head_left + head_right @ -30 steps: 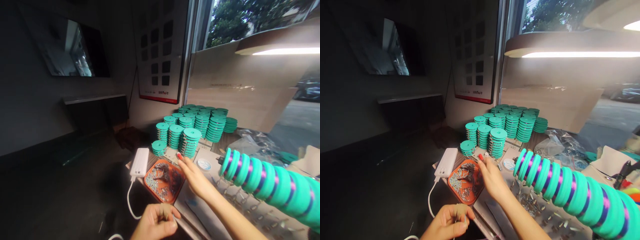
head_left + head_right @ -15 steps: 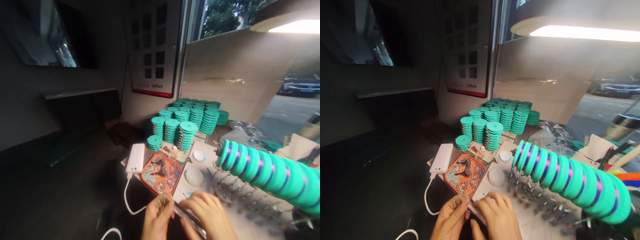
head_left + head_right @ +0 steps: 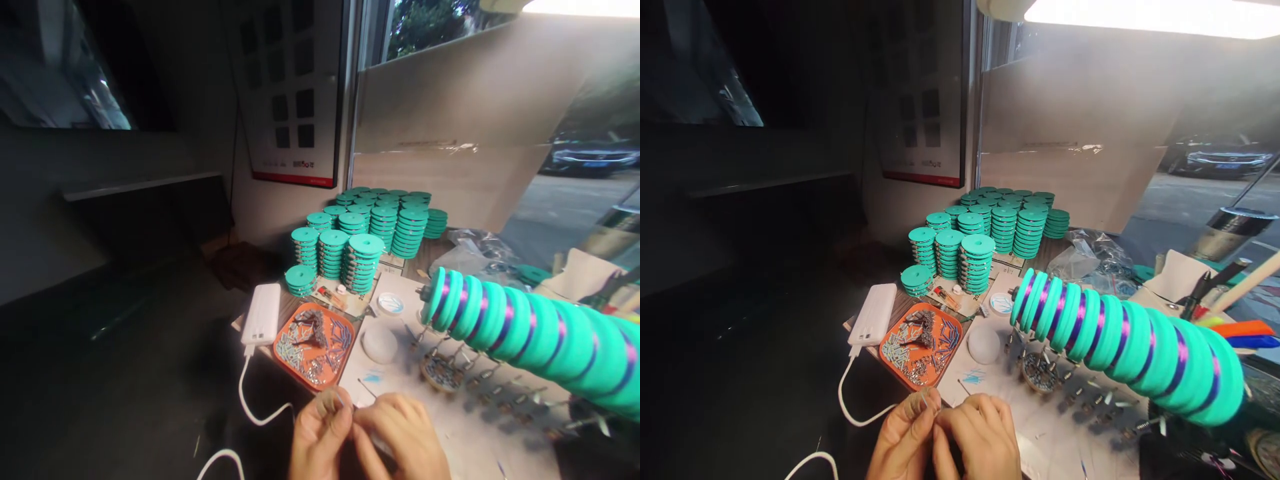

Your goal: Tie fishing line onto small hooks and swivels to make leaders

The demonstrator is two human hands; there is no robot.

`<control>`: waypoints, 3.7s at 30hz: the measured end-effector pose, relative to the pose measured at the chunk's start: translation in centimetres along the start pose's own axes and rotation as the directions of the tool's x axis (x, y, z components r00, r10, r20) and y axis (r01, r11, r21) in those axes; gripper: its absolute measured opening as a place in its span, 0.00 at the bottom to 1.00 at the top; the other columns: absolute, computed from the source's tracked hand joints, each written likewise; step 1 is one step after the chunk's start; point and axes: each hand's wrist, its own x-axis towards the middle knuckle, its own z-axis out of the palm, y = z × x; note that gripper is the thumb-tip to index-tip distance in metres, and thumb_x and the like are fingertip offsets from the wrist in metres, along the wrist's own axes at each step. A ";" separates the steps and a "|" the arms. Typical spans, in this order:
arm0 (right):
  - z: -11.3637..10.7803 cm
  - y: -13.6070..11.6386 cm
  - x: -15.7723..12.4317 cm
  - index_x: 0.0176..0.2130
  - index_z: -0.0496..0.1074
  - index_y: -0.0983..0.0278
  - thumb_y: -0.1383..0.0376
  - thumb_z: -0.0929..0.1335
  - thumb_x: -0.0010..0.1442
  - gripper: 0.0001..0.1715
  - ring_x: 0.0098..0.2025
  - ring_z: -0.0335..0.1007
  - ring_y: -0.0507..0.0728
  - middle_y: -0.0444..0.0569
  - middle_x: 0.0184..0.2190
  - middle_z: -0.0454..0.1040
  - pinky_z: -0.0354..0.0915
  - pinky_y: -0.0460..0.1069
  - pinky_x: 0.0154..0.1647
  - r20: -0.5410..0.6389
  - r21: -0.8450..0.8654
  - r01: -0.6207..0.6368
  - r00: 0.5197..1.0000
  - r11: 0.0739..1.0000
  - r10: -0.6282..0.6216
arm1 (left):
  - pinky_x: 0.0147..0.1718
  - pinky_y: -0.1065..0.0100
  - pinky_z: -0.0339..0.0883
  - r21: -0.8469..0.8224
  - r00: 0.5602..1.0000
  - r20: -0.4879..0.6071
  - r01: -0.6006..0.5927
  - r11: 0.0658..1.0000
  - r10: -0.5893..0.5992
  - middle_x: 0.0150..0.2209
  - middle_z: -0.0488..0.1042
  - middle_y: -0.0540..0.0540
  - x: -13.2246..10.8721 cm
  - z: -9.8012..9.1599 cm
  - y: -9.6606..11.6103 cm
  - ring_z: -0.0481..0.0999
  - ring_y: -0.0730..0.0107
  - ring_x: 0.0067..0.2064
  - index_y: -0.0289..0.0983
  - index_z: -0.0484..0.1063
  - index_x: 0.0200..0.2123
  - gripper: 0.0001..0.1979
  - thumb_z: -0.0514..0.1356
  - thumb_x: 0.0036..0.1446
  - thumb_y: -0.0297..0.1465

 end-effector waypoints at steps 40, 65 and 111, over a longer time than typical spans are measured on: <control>-1.5 0.3 -0.3 0.27 0.65 0.63 0.72 0.59 0.60 0.13 0.27 0.59 0.53 0.43 0.19 0.65 0.55 0.49 0.33 0.172 -0.059 0.109 0.980 0.992 -0.098 | 0.38 0.71 0.60 0.872 0.895 0.440 -0.406 0.272 -0.074 0.31 0.69 0.51 0.3 0.9 6.6 0.70 0.69 0.38 0.36 0.70 0.23 0.07 0.62 0.47 0.20; -1.2 1.3 -0.7 0.27 0.67 0.61 0.64 0.55 0.66 0.20 0.25 0.59 0.53 0.42 0.17 0.67 0.52 0.49 0.31 0.121 -0.020 0.039 0.992 0.999 -0.036 | 0.36 0.68 0.61 0.860 0.861 0.507 -0.504 0.081 -0.025 0.31 0.68 0.48 -0.8 -0.4 7.3 0.69 0.67 0.37 0.35 0.68 0.27 0.05 0.57 0.53 0.23; -1.2 1.0 -1.2 0.27 0.64 0.62 0.69 0.60 0.60 0.11 0.25 0.63 0.52 0.42 0.20 0.66 0.59 0.48 0.29 0.125 0.044 -0.111 0.987 0.993 0.105 | 0.30 0.73 0.62 0.727 0.968 0.229 -0.242 0.642 0.104 0.25 0.65 0.53 2.0 -0.5 5.4 0.67 0.74 0.29 0.37 0.64 0.26 0.05 0.59 0.51 0.30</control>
